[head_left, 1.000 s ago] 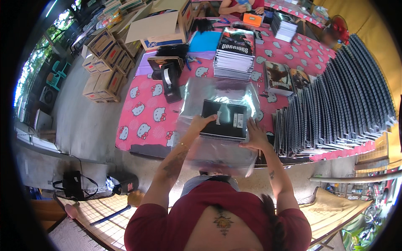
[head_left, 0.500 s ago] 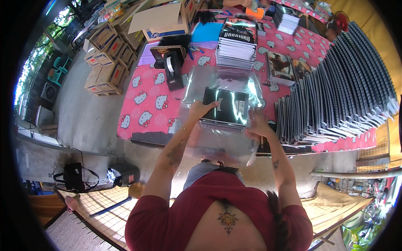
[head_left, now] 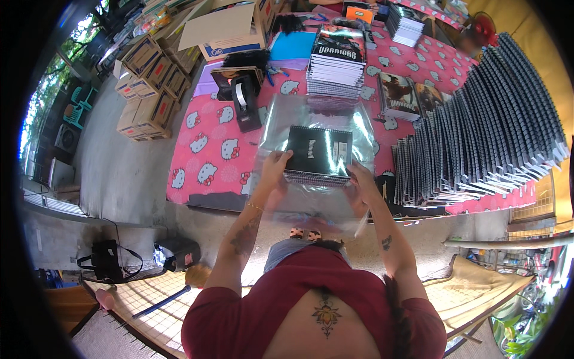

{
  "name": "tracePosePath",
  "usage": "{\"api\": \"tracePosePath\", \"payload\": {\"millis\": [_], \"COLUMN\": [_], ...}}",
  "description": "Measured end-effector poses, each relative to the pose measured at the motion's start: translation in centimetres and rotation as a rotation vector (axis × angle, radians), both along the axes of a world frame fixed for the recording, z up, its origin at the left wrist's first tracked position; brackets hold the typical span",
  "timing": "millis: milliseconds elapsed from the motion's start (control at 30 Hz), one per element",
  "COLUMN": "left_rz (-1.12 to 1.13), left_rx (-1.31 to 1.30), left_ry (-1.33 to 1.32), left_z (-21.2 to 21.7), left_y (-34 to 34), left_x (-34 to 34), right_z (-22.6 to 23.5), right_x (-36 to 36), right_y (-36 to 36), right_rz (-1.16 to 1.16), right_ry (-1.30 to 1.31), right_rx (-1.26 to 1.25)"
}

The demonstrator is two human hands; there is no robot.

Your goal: The person takes books from a stack and places them into clear plastic bags by hand, سپس using a tape dispenser to seal the bags.

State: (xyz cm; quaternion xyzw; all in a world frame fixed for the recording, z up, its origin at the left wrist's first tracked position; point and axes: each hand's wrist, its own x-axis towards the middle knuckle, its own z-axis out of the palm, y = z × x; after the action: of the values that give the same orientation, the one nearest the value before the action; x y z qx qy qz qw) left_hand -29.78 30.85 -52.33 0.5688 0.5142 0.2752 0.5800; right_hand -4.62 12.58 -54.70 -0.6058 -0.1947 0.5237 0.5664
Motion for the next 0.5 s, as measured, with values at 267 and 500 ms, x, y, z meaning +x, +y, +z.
{"api": "tracePosePath", "payload": {"millis": [267, 500], "left_rz": [-0.043, -0.914], "left_rx": [-0.049, 0.765], "left_ry": [-0.325, 0.324], "left_z": [-3.9, 0.6], "left_y": [-0.2, -4.3], "left_x": [-4.1, -11.9], "right_z": [2.1, 2.9], "right_x": [-0.9, -3.7], "right_y": [-1.7, -8.4], "right_rz": [-0.073, 0.656], "right_ry": [0.161, -0.991], "right_rx": [0.001, 0.318]}}
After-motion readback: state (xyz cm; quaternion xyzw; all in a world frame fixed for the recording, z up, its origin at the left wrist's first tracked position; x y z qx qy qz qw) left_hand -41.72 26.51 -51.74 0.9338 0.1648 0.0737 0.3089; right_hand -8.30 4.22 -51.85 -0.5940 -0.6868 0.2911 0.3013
